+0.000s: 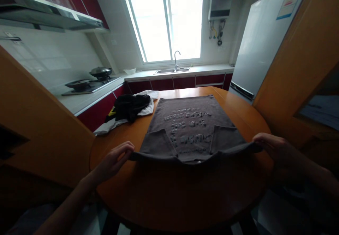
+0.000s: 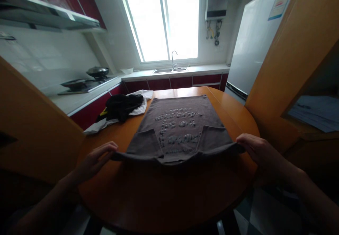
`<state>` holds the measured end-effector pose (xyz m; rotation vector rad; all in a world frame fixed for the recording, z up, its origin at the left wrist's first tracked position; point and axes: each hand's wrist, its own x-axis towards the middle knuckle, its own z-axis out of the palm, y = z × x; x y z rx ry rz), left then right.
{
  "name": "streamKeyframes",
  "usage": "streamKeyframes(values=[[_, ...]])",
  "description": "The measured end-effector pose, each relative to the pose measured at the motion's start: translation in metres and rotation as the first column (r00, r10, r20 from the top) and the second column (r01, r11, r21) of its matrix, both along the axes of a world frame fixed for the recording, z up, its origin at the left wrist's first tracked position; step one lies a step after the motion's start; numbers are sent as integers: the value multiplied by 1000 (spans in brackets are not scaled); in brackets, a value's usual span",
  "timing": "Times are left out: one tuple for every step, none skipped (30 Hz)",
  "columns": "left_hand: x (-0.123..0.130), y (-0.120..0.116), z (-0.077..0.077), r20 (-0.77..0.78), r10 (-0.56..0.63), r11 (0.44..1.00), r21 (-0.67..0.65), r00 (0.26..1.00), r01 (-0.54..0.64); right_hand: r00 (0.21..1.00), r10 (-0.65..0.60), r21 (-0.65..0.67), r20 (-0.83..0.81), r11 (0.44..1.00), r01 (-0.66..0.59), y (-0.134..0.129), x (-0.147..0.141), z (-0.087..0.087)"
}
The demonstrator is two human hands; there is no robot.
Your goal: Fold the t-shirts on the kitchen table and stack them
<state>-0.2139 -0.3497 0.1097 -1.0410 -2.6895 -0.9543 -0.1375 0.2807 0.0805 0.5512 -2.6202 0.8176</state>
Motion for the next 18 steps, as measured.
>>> streamKeyframes(values=[[-12,2,2,4,37,999,18,999,-37,999,-34,-7,32,999,35,1,-13,4],[-25,4,4,8,77,997,29,997,-77,997,-57,-10,61,998,58,1,-26,7],[-37,6,5,9,118,992,34,993,-119,994,-70,-8,89,997,71,2,-41,10],[-50,9,5,10,159,987,31,987,-159,990,-71,-3,119,997,72,3,-56,12],[-63,13,4,11,200,979,25,980,-200,987,-69,2,146,998,70,3,-72,14],[-75,17,2,16,238,971,16,971,-238,983,-70,7,172,998,69,2,-88,14],[-87,21,-1,26,270,963,7,963,-270,978,-71,12,197,997,70,1,-104,13],[-97,25,-6,42,292,956,-3,956,-292,972,-70,18,222,998,68,0,-119,11],[-107,29,-11,59,303,953,-13,951,-303,967,-68,24,246,998,64,-2,-132,7],[-115,32,-16,75,303,953,-28,950,-302,960,-66,30,272,998,60,-4,-143,2],[-121,34,-22,92,297,955,-43,950,-294,951,-64,39,301,998,55,-5,-153,-4],[-127,36,-27,106,290,957,-58,951,-285,942,-60,46,331,998,47,-6,-160,-10],[-130,36,-32,116,286,958,-67,951,-279,932,-57,49,358,998,42,-6,-164,-16],[-132,36,-35,126,282,959,-71,951,-275,924,-55,47,379,998,40,-6,-167,-21],[-134,34,-38,138,276,961,-73,951,-268,918,-52,40,394,998,40,-5,-168,-26],[-134,32,-39,155,266,964,-70,952,-258,914,-49,30,403,999,41,-4,-167,-29],[-134,30,-39,176,252,967,-67,951,-244,911,-46,16,409,999,43,-3,-166,-30],[-134,28,-39,202,239,971,-66,950,-231,907,-38,2,419,999,41,-1,-164,-31]])
